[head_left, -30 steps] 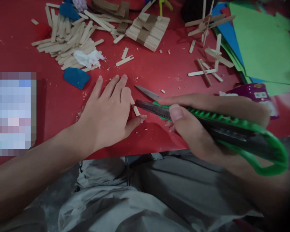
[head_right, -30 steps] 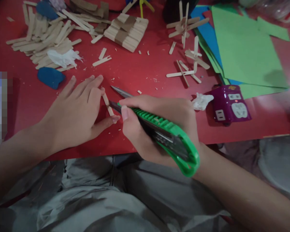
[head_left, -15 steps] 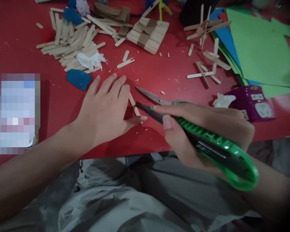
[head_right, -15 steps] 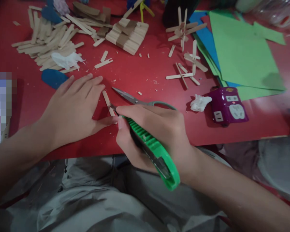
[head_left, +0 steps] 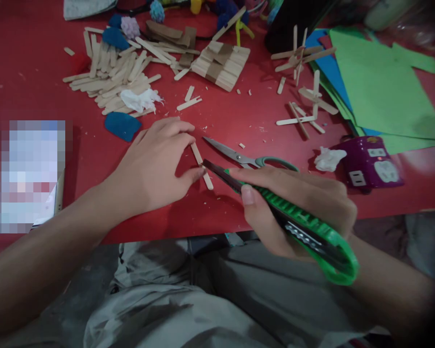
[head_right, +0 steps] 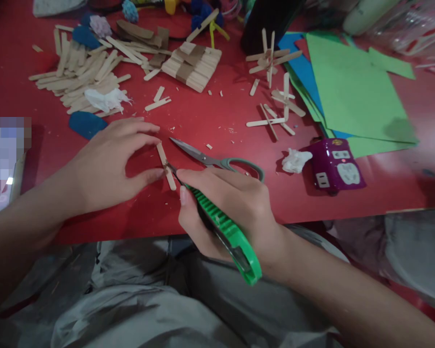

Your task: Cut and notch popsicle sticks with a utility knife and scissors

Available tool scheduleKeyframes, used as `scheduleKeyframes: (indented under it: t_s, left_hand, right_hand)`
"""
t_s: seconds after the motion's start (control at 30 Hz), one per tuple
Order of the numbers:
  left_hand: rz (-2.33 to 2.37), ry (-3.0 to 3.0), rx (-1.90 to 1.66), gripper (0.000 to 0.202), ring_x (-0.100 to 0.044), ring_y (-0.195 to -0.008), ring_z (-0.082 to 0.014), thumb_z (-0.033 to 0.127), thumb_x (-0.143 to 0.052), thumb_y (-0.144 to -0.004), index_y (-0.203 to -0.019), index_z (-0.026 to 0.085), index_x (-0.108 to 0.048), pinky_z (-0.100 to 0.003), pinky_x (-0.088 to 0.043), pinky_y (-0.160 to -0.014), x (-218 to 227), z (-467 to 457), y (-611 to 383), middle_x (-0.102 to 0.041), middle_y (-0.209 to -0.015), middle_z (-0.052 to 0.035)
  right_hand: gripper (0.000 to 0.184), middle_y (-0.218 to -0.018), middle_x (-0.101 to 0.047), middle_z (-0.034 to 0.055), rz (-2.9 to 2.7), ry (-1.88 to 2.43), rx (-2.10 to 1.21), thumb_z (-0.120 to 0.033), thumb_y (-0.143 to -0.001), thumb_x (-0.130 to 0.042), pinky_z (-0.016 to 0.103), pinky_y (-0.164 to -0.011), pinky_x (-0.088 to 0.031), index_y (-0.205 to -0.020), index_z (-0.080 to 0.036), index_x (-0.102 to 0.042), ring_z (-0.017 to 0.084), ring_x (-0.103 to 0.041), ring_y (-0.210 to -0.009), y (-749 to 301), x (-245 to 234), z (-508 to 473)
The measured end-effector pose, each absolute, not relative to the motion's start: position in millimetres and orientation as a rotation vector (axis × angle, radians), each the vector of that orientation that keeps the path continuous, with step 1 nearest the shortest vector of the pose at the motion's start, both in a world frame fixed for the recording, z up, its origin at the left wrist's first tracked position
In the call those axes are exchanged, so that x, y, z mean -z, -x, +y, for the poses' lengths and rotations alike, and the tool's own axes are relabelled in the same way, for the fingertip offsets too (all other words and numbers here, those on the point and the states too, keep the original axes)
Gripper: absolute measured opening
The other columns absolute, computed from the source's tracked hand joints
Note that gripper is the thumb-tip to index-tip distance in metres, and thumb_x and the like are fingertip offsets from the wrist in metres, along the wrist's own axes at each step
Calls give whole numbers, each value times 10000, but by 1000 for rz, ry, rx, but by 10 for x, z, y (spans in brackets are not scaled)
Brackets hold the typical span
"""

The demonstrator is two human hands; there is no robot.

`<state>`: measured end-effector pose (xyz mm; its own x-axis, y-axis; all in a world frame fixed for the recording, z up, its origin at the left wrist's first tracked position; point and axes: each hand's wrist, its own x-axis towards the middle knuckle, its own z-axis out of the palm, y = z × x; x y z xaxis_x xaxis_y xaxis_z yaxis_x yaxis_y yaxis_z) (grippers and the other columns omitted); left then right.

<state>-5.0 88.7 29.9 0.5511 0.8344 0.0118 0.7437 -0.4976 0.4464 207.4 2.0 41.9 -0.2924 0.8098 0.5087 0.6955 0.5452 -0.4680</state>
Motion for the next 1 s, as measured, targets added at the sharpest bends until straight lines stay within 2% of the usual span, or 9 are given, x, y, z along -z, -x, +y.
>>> scheduleKeyframes:
  t_s: [0.17, 0.3, 0.43, 0.6, 0.7, 0.77, 0.87, 1.0]
  left_hand:
    - [1398, -2309, -358, 220, -496, -1355, -325, 285, -560, -879, -1058, 225, -673, -532, -352, -1183, -254, 987, 64, -609, -1357, -97]
    - [1473, -2261, -357, 154, -479, -1334, -344, 289, -552, -884, -973, 226, -661, -590, -340, -1150, -243, 1026, 47, -618, -1290, -87]
    - [1539, -2237, -398, 154, -494, -1291, -346, 282, -541, -888, -967, 228, -661, -597, -360, -1120, -280, 1038, 69, -630, -1252, -95]
    - [1573, -2285, -405, 138, -506, -1262, -339, 259, -553, -880, -959, 230, -663, -557, -383, -1110, -307, 1053, 124, -629, -1226, -90]
    - [1484, -2340, -398, 140, -530, -1220, -312, 253, -554, -895, -978, 232, -664, -521, -400, -1098, -313, 1048, 118, -630, -1210, -79]
    - [1404, -2373, -391, 136, -538, -1195, -290, 254, -558, -908, -993, 234, -663, -496, -405, -1096, -321, 1035, 106, -627, -1201, -74]
    - [1314, -2416, -366, 145, -531, -1192, -287, 269, -567, -921, -1032, 231, -652, -494, -400, -1094, -325, 1016, 99, -624, -1179, -76]
    - [1339, -2443, -322, 233, -525, -1188, -326, 420, -605, -929, -1015, 206, -640, -532, -404, -1066, -309, 1010, 97, -622, -1144, -100]
  right_hand:
    - [254, -789, -748, 11, -2083, 1184, -279, -127, -884, -594, 325, -603, -603, -1065, -291, -666, 170, -673, -610, -2039, -462, 40]
    - [256, -793, -739, 25, -2078, 1106, -285, -107, -869, -622, 320, -620, -585, -1079, -252, -652, 171, -672, -643, -2029, -454, 53]
    - [315, -790, -734, 14, -2090, 1070, -323, -85, -870, -614, 316, -621, -577, -1130, -261, -635, 171, -669, -646, -2040, -434, 43]
    - [308, -810, -758, -3, -2053, 1138, -351, -120, -882, -616, 313, -615, -595, -1125, -302, -672, 173, -694, -637, -2068, -434, 41]
    - [206, -800, -775, -8, -1943, 1205, -376, -155, -876, -647, 274, -611, -600, -1032, -264, -727, 152, -707, -613, -2095, -506, 64]
    - [116, -730, -763, -6, -1792, 1314, -402, -199, -882, -660, 247, -570, -579, -939, -225, -758, 137, -692, -570, -2110, -589, 76]
    - [166, -588, -702, -6, -1547, 1517, -518, -293, -898, -659, 233, -492, -551, -852, -195, -784, 133, -659, -496, -2114, -701, 71]
    - [174, -565, -683, 7, -1316, 1562, -746, -300, -877, -687, 214, -433, -531, -827, -178, -800, 132, -642, -463, -2119, -712, 50]
